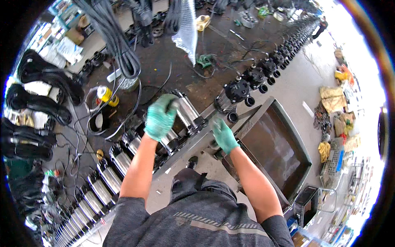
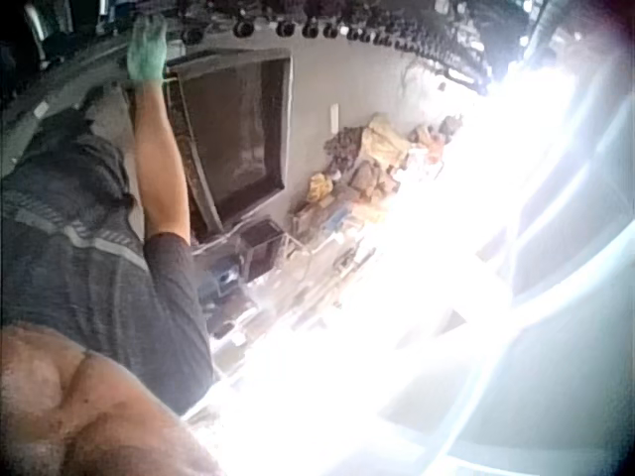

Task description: The person picks up a cylindrical metal pump from a rack and submerges it into a large metal tray filled with dark liquid. They repeatedly lift the pump out of the liquid and place it back in, appearing to test its operation or flush it. A coworker is visible in the background working on similar equipment.

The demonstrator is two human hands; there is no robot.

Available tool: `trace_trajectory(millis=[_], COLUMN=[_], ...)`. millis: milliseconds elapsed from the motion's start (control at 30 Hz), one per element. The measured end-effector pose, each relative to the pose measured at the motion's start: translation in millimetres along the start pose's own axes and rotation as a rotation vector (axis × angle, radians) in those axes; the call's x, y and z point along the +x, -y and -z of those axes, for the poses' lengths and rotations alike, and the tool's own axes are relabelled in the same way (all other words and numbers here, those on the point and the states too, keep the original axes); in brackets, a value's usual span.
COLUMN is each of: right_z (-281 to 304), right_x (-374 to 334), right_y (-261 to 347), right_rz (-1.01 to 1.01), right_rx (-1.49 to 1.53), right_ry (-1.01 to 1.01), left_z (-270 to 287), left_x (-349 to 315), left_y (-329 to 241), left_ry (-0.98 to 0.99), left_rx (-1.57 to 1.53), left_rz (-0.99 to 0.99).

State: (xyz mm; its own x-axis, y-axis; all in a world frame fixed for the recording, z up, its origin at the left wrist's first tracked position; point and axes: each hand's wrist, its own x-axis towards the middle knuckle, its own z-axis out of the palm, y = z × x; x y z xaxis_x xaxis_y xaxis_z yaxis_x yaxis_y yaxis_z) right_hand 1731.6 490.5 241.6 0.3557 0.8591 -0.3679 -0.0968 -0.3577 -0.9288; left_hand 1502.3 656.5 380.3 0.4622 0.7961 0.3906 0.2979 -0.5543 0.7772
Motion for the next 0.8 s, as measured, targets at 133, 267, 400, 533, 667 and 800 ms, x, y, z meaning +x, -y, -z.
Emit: trace_trajectory(millis=[133, 267, 400, 533, 667, 800], right_z=[61, 103, 130, 130, 124, 116], right_x=[-92, -193, -289, -356, -357, -314], right_y=[-2, -14, -67, -130, -157, -83], right_rz=[-0.206, -0.313, -0.348, -0.477, -0.428, -0.215], right_rx=[-0.026, 0.294, 0.438, 0.649, 0.646, 0.416], right_ry=[-0.174, -0.363, -0.625, -0.812, -0.834, -0.761], left_z=[-73, -157, -214, -222, -204, -166], left_x=[37, 97, 140, 129, 59, -1], left_y=[-18, -24, -26, -30, -88, -170], left_ry=[0.248, 0.271, 0.343, 0.3, 0.347, 0.289], left_rx=[-0.166, -0.217, -0.59, -0.856, -0.632, -0.634], left_rz=[0.031, -0.022, -0.071, 0.287, 0.147, 0.072])
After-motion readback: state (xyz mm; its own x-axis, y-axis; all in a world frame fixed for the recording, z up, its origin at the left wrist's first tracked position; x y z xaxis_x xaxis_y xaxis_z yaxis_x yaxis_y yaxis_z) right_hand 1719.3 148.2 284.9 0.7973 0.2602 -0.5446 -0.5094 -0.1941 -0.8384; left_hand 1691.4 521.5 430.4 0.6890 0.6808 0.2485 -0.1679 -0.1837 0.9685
